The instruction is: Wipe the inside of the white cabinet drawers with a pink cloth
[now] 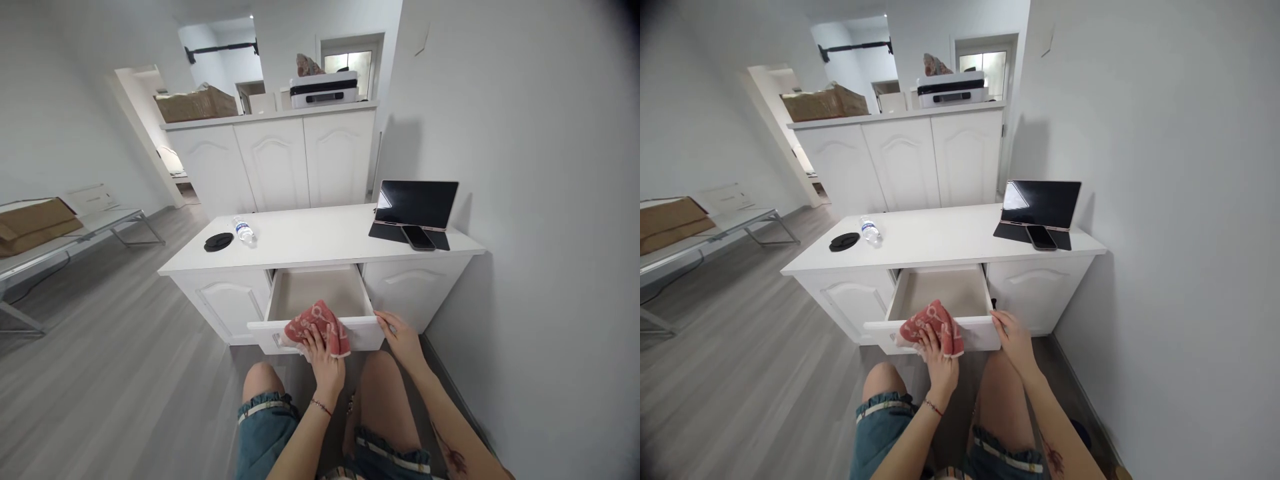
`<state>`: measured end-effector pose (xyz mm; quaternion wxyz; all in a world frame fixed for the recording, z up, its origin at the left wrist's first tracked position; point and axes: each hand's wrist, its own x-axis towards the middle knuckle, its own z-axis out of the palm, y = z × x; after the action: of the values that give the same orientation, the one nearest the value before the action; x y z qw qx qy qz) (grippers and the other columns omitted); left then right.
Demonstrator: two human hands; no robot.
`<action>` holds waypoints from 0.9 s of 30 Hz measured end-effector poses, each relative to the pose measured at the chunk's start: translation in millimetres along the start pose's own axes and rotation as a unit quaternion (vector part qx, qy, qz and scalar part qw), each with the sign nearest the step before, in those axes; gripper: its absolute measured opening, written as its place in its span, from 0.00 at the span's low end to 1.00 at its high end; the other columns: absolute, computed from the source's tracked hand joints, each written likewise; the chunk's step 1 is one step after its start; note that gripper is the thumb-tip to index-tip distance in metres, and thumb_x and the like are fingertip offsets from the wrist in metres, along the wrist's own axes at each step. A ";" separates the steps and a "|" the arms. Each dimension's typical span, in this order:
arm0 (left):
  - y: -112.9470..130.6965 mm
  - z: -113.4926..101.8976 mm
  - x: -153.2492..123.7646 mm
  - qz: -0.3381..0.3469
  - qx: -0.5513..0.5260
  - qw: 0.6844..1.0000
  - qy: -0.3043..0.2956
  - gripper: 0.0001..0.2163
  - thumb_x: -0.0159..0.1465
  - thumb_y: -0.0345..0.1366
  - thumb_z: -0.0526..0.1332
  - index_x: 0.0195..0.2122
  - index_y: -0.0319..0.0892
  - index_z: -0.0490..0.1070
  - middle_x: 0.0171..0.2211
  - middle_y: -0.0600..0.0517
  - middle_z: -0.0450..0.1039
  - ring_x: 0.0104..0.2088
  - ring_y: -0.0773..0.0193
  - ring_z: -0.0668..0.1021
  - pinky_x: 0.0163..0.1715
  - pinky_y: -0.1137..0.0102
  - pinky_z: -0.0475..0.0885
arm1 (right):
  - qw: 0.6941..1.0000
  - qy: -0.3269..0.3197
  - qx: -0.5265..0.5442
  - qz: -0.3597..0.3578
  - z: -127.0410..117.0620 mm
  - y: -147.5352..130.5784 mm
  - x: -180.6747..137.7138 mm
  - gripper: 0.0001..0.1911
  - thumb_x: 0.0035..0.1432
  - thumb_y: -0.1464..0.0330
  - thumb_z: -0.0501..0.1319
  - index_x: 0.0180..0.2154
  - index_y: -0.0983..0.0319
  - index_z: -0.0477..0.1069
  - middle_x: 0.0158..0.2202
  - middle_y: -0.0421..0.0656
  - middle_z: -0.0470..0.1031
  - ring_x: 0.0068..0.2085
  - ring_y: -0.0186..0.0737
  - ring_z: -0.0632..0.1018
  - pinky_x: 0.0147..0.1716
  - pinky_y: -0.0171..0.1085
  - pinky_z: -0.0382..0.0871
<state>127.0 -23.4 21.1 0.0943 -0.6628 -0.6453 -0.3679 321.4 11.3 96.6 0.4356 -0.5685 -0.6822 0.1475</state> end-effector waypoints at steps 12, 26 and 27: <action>40.7 28.9 -3.0 0.152 -0.063 0.967 -0.192 0.28 0.62 0.42 0.55 0.63 0.57 0.50 0.65 0.49 0.53 0.62 0.45 0.59 0.57 0.45 0.56 | 0.997 -0.055 0.011 0.044 -19.4 -9.5 16.7 0.30 0.63 0.51 0.42 0.29 0.58 0.76 0.30 0.46 0.80 0.34 0.45 0.78 0.52 0.50 0.63; 19.5 32.3 7.4 0.301 -0.074 0.890 -0.336 0.26 0.67 0.36 0.41 0.66 0.57 0.37 0.65 0.57 0.53 0.53 0.60 0.72 0.42 0.60 0.68 | 0.997 -0.048 -0.052 0.008 -13.2 -9.5 23.6 0.26 0.60 0.49 0.48 0.29 0.58 0.77 0.28 0.45 0.79 0.33 0.45 0.78 0.36 0.41 0.69; 14.3 33.3 6.0 0.305 -0.076 0.888 -0.335 0.26 0.67 0.36 0.42 0.66 0.57 0.37 0.65 0.57 0.53 0.53 0.60 0.72 0.42 0.61 0.69 | 0.997 -0.039 -0.060 -0.005 -10.5 -9.5 22.2 0.26 0.59 0.49 0.49 0.29 0.58 0.77 0.28 0.44 0.78 0.32 0.45 0.77 0.37 0.41 0.69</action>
<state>151.7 -0.8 6.0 -0.0708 -0.9162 -0.3741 -0.1252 323.8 25.3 118.7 0.3746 -0.5841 -0.7089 0.1263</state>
